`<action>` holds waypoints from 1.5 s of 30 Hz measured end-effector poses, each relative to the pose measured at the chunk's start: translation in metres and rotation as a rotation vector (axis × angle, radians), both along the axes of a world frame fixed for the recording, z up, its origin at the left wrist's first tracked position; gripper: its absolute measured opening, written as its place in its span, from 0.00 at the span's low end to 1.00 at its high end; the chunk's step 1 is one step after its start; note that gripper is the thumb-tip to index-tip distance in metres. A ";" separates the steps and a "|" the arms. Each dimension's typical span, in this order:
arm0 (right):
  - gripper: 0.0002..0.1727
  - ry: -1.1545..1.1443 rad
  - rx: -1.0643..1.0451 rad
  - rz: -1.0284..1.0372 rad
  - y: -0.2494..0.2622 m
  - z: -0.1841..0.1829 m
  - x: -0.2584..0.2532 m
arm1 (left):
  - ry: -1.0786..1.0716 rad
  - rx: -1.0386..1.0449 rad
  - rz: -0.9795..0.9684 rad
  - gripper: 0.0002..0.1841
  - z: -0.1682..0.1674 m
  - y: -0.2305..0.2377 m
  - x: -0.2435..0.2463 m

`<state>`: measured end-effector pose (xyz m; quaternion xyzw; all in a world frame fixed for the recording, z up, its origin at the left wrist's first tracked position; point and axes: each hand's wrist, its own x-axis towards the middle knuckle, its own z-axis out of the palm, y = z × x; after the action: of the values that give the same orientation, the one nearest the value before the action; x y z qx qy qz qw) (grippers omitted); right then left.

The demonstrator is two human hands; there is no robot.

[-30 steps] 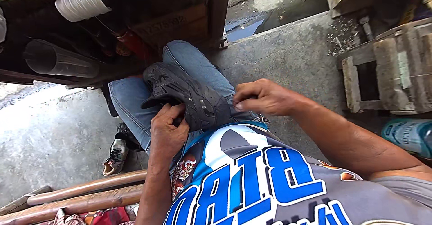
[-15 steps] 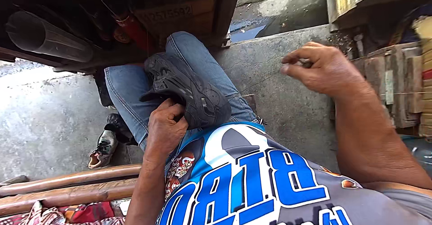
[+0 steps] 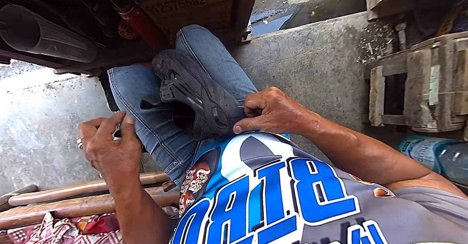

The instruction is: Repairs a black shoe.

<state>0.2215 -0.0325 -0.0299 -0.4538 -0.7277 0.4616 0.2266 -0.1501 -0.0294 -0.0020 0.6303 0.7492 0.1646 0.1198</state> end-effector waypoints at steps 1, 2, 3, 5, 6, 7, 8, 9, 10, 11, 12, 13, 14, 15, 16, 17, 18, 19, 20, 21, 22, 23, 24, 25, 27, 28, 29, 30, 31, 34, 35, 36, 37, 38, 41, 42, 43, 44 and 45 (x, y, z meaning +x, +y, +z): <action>0.28 0.015 -0.003 0.005 0.000 -0.001 0.000 | -0.051 0.005 -0.075 0.22 0.004 -0.005 0.013; 0.28 0.024 -0.003 0.006 0.001 -0.001 0.000 | -0.145 0.019 -0.174 0.20 0.007 -0.009 0.026; 0.28 0.023 -0.002 0.007 0.001 -0.001 0.000 | -0.277 0.011 -0.286 0.18 0.007 -0.012 0.040; 0.28 0.016 0.002 0.009 0.001 -0.001 0.001 | -0.556 -0.080 -0.476 0.14 0.000 -0.008 0.066; 0.28 0.012 0.006 0.010 0.001 0.000 0.001 | -0.640 -0.127 -0.539 0.11 -0.007 -0.003 0.076; 0.28 0.006 0.008 0.010 0.000 0.001 0.000 | -0.671 -0.186 -0.589 0.09 -0.013 0.003 0.082; 0.27 -0.003 0.012 0.005 -0.001 0.001 0.000 | -0.673 -0.275 -0.618 0.07 -0.018 0.008 0.085; 0.27 -0.017 0.024 -0.001 -0.001 0.002 0.000 | -0.651 -0.366 -0.625 0.05 -0.020 0.013 0.087; 0.27 -0.028 0.037 -0.003 -0.002 0.003 0.000 | -0.625 -0.428 -0.620 0.05 -0.021 0.016 0.089; 0.27 -0.029 0.049 -0.005 -0.003 0.002 0.000 | -0.612 -0.455 -0.619 0.05 -0.022 0.018 0.089; 0.27 -0.025 0.061 -0.007 -0.003 0.002 0.001 | -0.608 -0.445 -0.611 0.07 -0.023 0.018 0.090; 0.27 -0.017 0.069 -0.007 -0.002 0.002 0.001 | -0.610 -0.411 -0.594 0.08 -0.024 0.017 0.091; 0.26 -0.007 0.074 -0.002 -0.001 0.002 0.001 | -0.613 -0.370 -0.571 0.08 -0.026 0.014 0.093; 0.26 0.000 0.084 0.004 0.000 0.003 0.001 | -0.615 -0.330 -0.543 0.09 -0.028 0.011 0.096; 0.25 0.001 0.095 0.014 0.002 0.003 0.001 | -0.608 -0.287 -0.513 0.10 -0.031 0.008 0.099; 0.25 -0.003 0.103 0.021 0.003 0.003 0.000 | -0.587 -0.251 -0.476 0.11 -0.034 0.006 0.102; 0.24 -0.007 0.107 0.028 0.004 0.003 -0.001 | -0.561 -0.224 -0.443 0.11 -0.037 0.005 0.104; 0.24 -0.013 0.104 0.035 0.004 0.003 -0.002 | -0.532 -0.205 -0.412 0.11 -0.039 0.003 0.106; 0.23 -0.017 0.097 0.040 0.004 0.002 -0.002 | -0.510 -0.193 -0.385 0.11 -0.040 0.001 0.107; 0.23 -0.018 0.090 0.042 0.004 0.001 -0.003 | -0.490 -0.181 -0.365 0.12 -0.041 0.000 0.109; 0.23 -0.013 0.086 0.042 0.004 0.001 -0.003 | -0.478 -0.168 -0.352 0.12 -0.041 -0.001 0.110; 0.23 -0.007 0.084 0.040 0.004 0.000 -0.003 | -0.470 -0.158 -0.342 0.13 -0.040 -0.002 0.111; 0.22 0.000 0.081 0.039 0.003 0.000 -0.003 | -0.473 -0.155 -0.339 0.12 -0.040 -0.002 0.111; 0.22 0.007 0.076 0.040 0.002 0.001 -0.003 | -0.493 -0.160 -0.340 0.12 -0.038 -0.003 0.109; 0.21 0.030 0.065 0.042 0.000 0.003 -0.003 | -0.631 -0.183 -0.335 0.11 -0.035 -0.004 0.102; 0.21 0.042 0.069 0.033 0.000 0.005 -0.002 | -0.770 -0.205 -0.320 0.11 -0.033 -0.003 0.096; 0.20 0.051 0.055 0.024 0.000 0.007 0.001 | -0.944 -0.241 -0.294 0.12 -0.032 -0.004 0.090; 0.19 0.050 0.033 0.002 0.000 0.009 0.004 | -1.165 -0.299 -0.269 0.13 -0.030 -0.005 0.082; 0.20 0.041 0.005 -0.037 0.000 0.012 0.008 | -1.363 -0.347 -0.251 0.14 -0.029 -0.006 0.077; 0.22 -0.020 -0.049 -0.129 0.002 0.019 0.018 | -1.439 -0.433 -0.270 0.28 -0.027 -0.011 0.078; 0.21 -0.032 -0.042 -0.129 0.002 0.021 0.021 | -1.366 -0.443 -0.289 0.32 -0.023 -0.013 0.083; 0.21 -0.036 -0.018 -0.113 0.001 0.024 0.022 | -1.316 -0.448 -0.292 0.32 -0.020 -0.014 0.088; 0.22 -0.027 0.018 -0.087 0.000 0.026 0.023 | -1.296 -0.448 -0.282 0.29 -0.017 -0.014 0.093; 0.24 -0.015 0.044 -0.054 -0.001 0.029 0.023 | -1.303 -0.457 -0.273 0.25 -0.015 -0.014 0.096; 0.24 0.043 0.087 0.051 -0.008 0.035 0.020 | -1.351 -0.498 -0.286 0.18 -0.014 -0.011 0.096; 0.22 0.066 0.097 0.069 -0.010 0.036 0.018 | -1.361 -0.506 -0.287 0.17 -0.014 -0.010 0.095; 0.20 0.086 0.111 0.075 -0.012 0.035 0.014 | -1.364 -0.511 -0.286 0.16 -0.014 -0.010 0.095; 0.17 0.097 0.131 0.078 -0.013 0.034 0.010 | -1.364 -0.512 -0.283 0.15 -0.013 -0.010 0.095; 0.16 0.095 0.154 0.081 -0.014 0.032 0.007 | -1.367 -0.512 -0.284 0.14 -0.013 -0.010 0.095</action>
<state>0.2290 -0.0462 0.0017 -0.3830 -0.7672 0.4340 0.2763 -0.0555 -0.0391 -0.0149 0.4306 0.4338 0.3231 0.7225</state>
